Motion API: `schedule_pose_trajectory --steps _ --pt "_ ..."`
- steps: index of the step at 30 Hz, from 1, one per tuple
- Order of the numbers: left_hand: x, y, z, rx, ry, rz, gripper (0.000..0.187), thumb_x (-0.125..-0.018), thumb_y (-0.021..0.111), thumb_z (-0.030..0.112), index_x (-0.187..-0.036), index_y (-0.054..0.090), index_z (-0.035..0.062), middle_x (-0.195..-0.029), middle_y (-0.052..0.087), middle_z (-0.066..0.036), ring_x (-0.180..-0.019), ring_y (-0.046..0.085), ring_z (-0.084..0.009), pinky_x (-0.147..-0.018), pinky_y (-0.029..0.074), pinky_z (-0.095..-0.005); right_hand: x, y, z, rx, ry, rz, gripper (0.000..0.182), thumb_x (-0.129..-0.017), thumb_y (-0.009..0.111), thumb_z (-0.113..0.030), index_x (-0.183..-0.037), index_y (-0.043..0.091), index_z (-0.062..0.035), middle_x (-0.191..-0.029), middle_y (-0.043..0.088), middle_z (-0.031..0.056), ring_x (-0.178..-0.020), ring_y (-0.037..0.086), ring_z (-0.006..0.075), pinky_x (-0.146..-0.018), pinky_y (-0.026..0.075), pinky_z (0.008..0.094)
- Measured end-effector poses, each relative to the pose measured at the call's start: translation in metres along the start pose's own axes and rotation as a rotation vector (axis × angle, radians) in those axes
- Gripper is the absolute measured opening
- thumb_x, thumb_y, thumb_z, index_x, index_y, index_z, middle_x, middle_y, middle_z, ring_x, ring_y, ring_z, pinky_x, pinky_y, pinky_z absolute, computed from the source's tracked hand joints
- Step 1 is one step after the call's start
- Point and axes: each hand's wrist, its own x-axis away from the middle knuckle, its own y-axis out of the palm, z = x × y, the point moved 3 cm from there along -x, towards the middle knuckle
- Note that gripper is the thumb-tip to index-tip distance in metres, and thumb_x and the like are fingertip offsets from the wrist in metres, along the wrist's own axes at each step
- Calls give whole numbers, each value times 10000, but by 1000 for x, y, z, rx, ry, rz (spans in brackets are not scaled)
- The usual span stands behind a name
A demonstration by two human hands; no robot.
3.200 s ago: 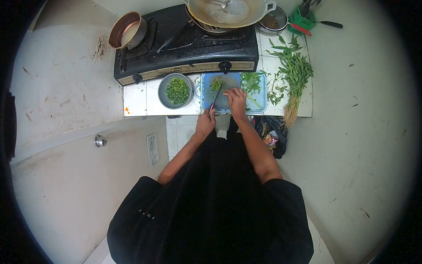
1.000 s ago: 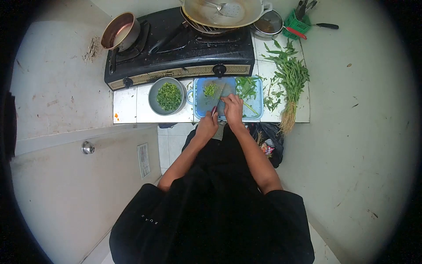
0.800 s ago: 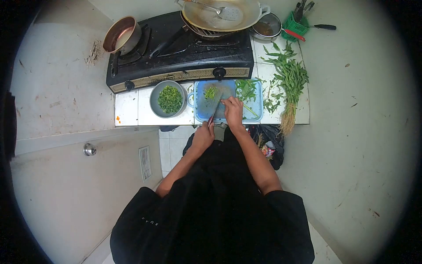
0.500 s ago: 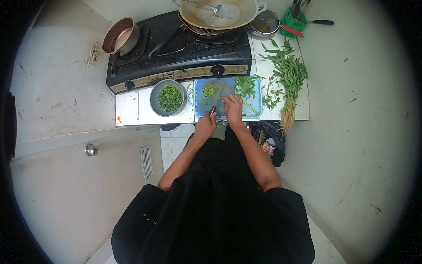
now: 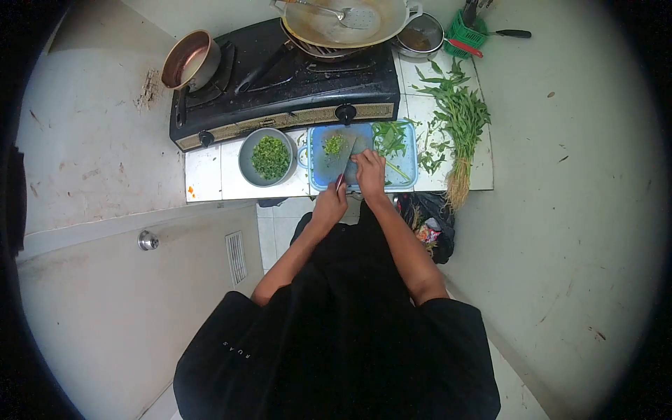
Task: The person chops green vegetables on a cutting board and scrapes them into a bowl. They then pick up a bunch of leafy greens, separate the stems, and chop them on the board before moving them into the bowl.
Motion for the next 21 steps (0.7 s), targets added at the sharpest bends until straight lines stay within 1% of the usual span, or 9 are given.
schedule_pose_trajectory --steps 3,6,8,10,11,13,15,16,21 --pt "22 -4 -17 -112 -47 -24 414 -1024 499 353 -1025 574 -54 -813 652 -363 -791 656 -547 -726 524 -628 -1 -1 -3 -8 -14 21 121 -826 643 -16 -887 712 -94 -839 582 47 -866 579 266 -778 397 401" --pt "13 -2 -16 -124 -10 -9 417 -1025 499 355 -1026 571 -56 -819 653 -362 -788 659 -545 -720 525 -627 -5 1 -2 -26 -10 41 103 -823 658 -22 -879 709 -92 -852 594 47 -875 580 266 -784 397 402" --pt "1 -1 -12 -80 -29 11 416 -1025 501 350 -1006 570 -59 -806 647 -368 -786 652 -551 -720 525 -623 3 0 -4 -29 7 47 95 -820 666 -25 -875 708 -90 -861 602 47 -878 582 265 -788 398 402" --pt "-10 -4 -2 8 14 26 441 -1032 503 341 -958 571 -88 -767 636 -370 -775 646 -556 -688 520 -606 -1 -1 -3 -75 25 58 104 -820 668 -22 -883 720 -85 -879 613 45 -880 582 266 -801 400 401" --pt "-10 -1 -5 37 19 39 440 -1032 505 339 -958 581 -88 -778 636 -376 -793 645 -555 -691 515 -605 -3 -3 -4 -76 20 63 104 -820 668 -22 -883 720 -85 -879 613 45 -880 582 266 -801 400 401" --pt "-3 -5 -3 37 10 13 436 -1031 501 345 -971 573 -81 -790 638 -377 -809 644 -557 -717 513 -613 1 -2 -4 -70 40 35 153 -832 662 -13 -944 748 -72 -892 619 64 -897 579 282 -823 405 391" --pt "4 -5 -3 52 -28 -36 430 -1032 494 353 -996 562 -70 -809 645 -370 -831 641 -559 -757 509 -619 3 -2 -3 -73 26 40 183 -821 661 2 -962 752 -73 -891 615 66 -897 578 279 -821 404 389" --pt "5 -4 -3 52 -30 -38 430 -1032 494 353 -996 562 -70 -809 645 -370 -831 641 -559 -757 509 -619 4 -2 -2 -76 11 41 215 -810 660 17 -980 755 -74 -890 612 69 -898 576 276 -818 402 386" --pt "4 3 -8 23 -38 -8 423 -1033 496 354 -1001 563 -63 -812 642 -374 -840 639 -560 -752 509 -621 7 0 0 -71 -33 75 254 -785 666 33 -997 757 -74 -895 609 71 -895 574 270 -809 402 386"
